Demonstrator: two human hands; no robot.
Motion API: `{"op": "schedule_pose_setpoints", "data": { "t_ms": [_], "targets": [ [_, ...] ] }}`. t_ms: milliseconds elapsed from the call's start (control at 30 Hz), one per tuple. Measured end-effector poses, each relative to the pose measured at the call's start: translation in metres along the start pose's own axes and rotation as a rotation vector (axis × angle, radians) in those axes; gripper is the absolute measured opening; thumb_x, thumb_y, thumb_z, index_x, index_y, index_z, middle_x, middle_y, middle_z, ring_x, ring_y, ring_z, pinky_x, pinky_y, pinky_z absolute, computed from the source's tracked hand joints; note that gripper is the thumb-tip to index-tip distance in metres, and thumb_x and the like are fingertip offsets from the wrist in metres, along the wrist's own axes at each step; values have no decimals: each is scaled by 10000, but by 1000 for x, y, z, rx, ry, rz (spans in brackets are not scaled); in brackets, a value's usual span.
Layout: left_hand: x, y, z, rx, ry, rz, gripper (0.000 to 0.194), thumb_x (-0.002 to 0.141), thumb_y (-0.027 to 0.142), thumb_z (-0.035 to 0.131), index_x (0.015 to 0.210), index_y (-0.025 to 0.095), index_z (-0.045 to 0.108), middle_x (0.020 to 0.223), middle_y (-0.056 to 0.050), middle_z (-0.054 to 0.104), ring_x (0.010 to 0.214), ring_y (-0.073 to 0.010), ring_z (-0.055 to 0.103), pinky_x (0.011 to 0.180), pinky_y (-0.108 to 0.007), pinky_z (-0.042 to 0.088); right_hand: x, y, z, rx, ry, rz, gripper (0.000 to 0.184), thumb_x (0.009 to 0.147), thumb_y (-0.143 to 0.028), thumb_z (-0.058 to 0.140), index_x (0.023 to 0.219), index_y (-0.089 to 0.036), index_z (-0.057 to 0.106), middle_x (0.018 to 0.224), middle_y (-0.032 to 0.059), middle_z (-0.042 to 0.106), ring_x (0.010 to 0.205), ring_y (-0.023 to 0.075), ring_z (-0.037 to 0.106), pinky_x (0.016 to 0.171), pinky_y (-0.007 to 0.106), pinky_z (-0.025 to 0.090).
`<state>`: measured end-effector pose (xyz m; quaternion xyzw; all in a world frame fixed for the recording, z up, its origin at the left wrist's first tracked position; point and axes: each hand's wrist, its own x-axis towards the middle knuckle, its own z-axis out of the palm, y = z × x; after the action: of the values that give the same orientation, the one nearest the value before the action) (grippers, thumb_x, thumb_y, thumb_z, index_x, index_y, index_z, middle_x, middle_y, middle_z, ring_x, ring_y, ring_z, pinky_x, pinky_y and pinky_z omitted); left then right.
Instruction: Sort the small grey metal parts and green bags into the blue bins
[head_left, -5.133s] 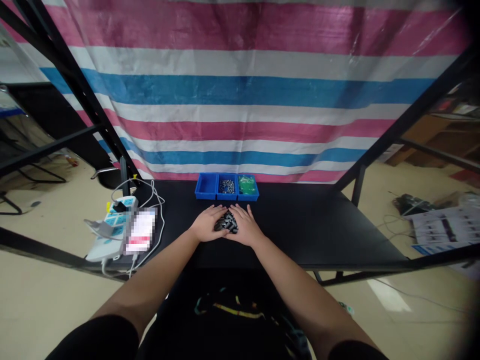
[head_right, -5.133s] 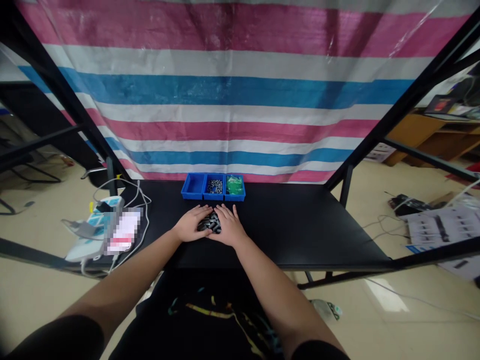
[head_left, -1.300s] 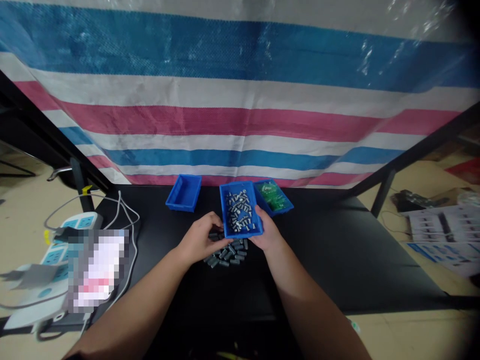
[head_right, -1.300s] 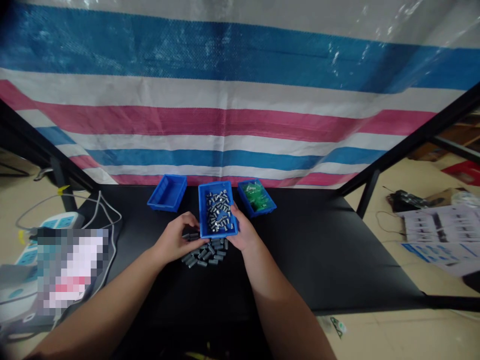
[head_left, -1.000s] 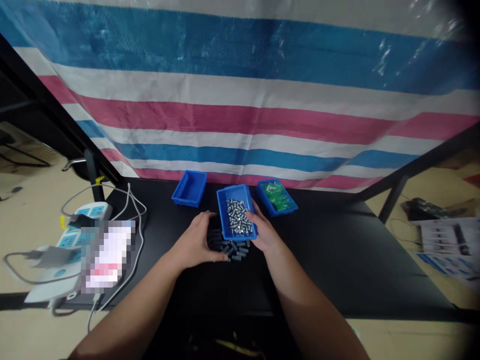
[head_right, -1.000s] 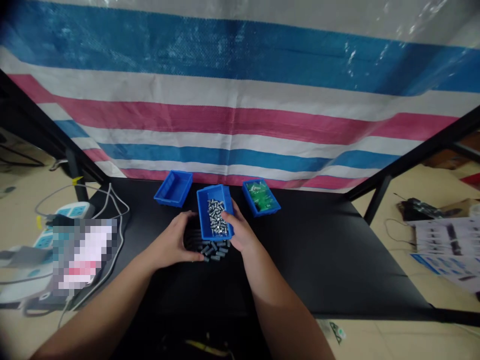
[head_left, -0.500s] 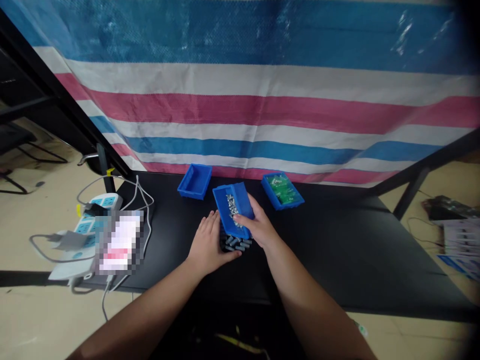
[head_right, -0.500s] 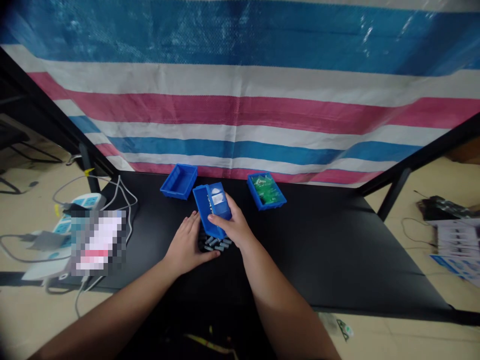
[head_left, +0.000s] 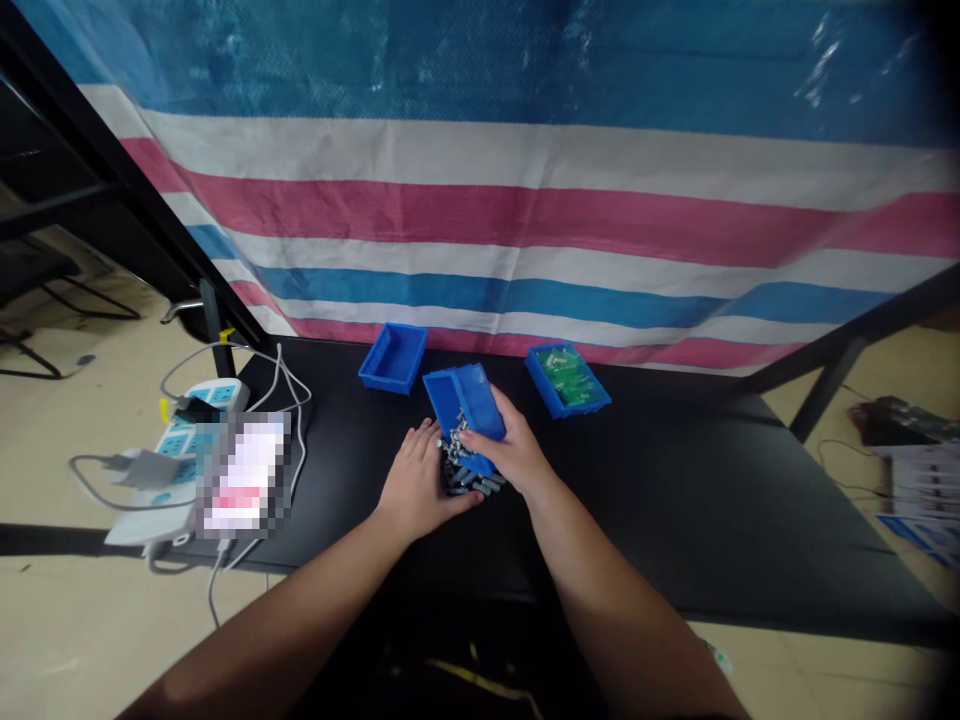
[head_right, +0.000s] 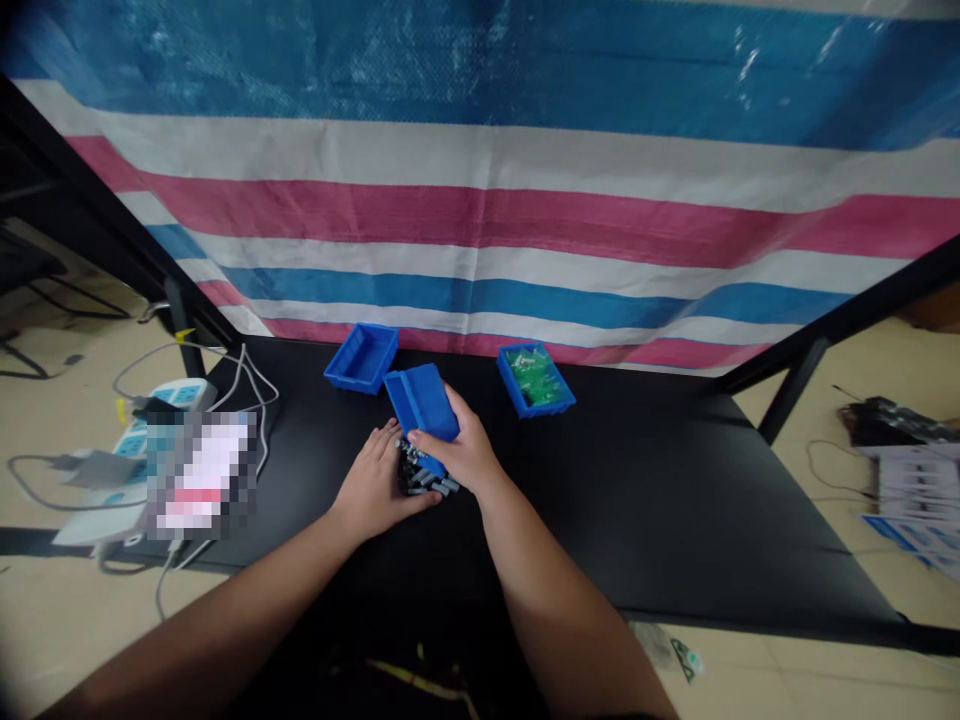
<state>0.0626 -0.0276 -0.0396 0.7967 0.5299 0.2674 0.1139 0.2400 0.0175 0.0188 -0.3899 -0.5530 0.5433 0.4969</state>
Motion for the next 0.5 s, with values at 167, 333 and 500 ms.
{"op": "schedule_pose_setpoints", "data": {
  "t_ms": [167,333,500],
  "targets": [
    [1,1,-2,-21,-14,-16,1077,677,707,760,1493,129,358,1503,-220,482,1483,-413,336,1207,-627,293,-1,-1,-2,-24,16,-31,806,702,-316,874,1436,-280,544,1332,59,661,1197,296,642,1081,465,491],
    [2,1,-3,-31,-4,-4,1062,680,690,770,1492,136,369,1500,-223,488,1473,-419,352,1195,-643,299,-1,-4,-4,-52,-5,-57,799,707,-301,870,1437,-268,545,1373,65,637,1248,305,611,1119,477,453],
    [2,1,-4,-31,-9,12,1041,702,683,757,1504,147,365,1513,-211,481,1472,-412,358,1198,-644,290,-2,-9,-7,-67,-32,-83,818,666,-275,895,1418,-261,572,1388,68,631,1303,317,572,1166,492,397]
  ]
}}
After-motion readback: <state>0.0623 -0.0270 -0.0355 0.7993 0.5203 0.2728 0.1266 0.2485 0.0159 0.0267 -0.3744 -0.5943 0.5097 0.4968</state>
